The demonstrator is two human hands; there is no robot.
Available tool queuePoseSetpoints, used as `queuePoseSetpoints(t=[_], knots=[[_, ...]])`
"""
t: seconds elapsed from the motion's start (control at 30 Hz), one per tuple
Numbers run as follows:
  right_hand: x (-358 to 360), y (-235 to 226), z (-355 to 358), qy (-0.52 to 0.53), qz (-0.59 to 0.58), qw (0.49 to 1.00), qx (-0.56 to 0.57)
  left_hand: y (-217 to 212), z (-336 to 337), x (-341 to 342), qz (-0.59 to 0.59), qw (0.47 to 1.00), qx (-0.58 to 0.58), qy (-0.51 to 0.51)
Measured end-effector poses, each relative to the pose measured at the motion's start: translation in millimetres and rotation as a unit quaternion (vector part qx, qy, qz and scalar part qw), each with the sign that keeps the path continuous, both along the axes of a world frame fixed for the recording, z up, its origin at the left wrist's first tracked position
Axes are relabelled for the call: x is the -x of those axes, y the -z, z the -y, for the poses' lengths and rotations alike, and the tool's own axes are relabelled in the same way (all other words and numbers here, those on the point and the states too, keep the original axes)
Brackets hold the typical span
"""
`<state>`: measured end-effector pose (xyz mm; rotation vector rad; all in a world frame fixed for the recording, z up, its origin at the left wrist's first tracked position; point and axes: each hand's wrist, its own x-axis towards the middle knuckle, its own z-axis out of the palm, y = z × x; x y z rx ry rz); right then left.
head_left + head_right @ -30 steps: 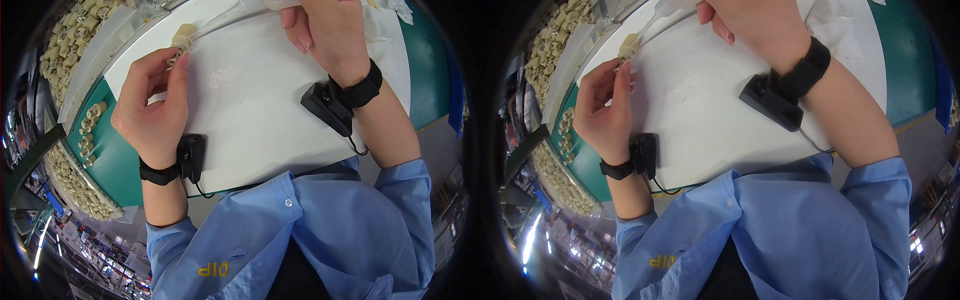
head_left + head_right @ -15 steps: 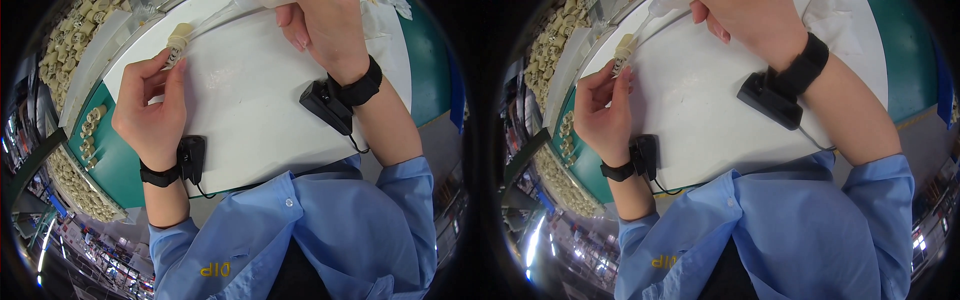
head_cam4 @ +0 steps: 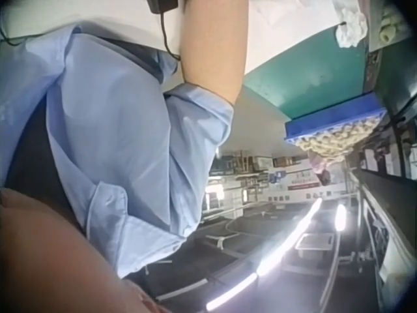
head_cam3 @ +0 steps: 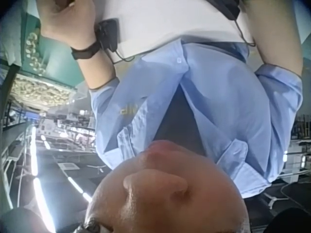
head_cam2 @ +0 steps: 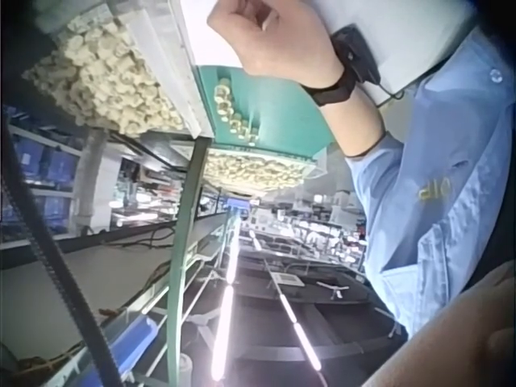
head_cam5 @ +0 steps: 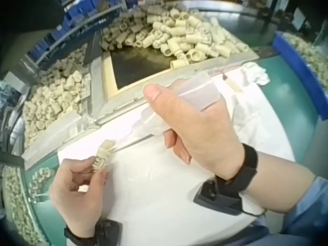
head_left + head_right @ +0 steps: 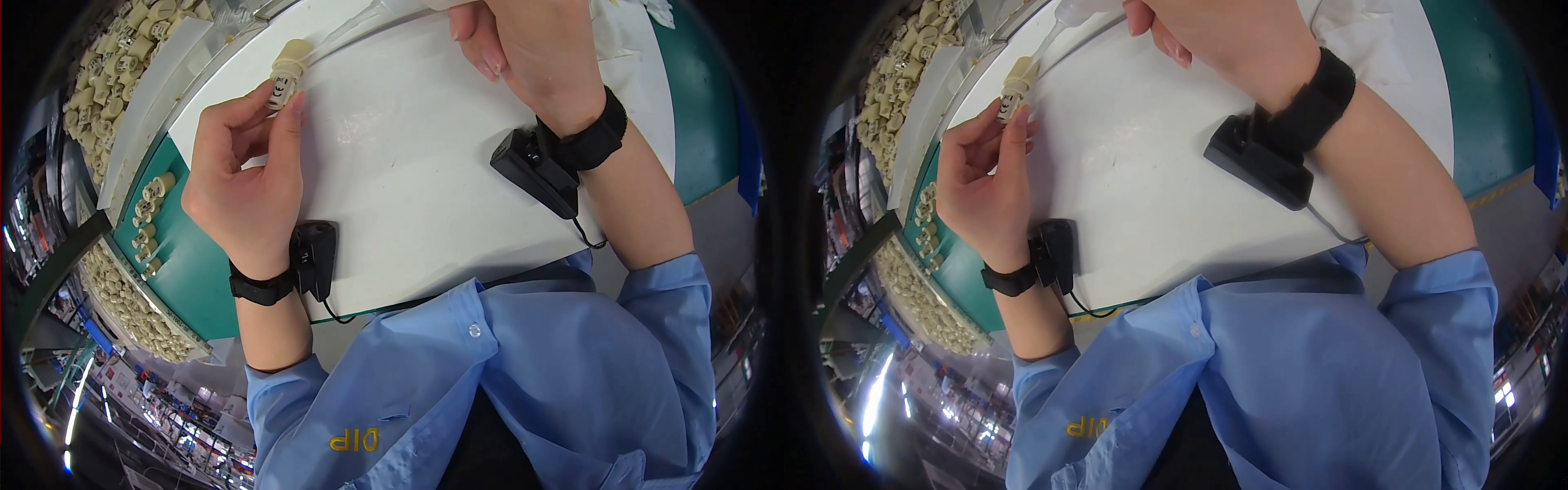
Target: Cleaning small electronic components using a squeeze bottle and a cloth on a production floor.
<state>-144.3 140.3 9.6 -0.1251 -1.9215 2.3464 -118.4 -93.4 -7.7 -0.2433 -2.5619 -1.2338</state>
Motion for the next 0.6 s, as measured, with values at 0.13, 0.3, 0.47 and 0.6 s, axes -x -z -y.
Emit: queuePoseSetpoints(t=[0.13,0.3,0.47,0.6], knots=[[-0.7,0.9,-0.1,0.003,0.0,1.0,-0.002,-0.8,-0.4,-0.3,0.003,1.0,0.0,-0.004],[-0.9,0.4,0.7,0.003,0.007,1.0,-0.003,-1.6,-1.8,-1.1,0.017,1.0,-0.012,-0.016],[-0.7,1.0,0.7,0.003,0.005,1.0,-0.005,-0.8,-2.0,-1.0,0.01,1.0,-0.016,-0.021],[-0.6,1.2,0.8,0.003,0.007,1.0,-0.003,-1.1,-0.4,-0.2,-0.025,0.999,0.033,-0.013]])
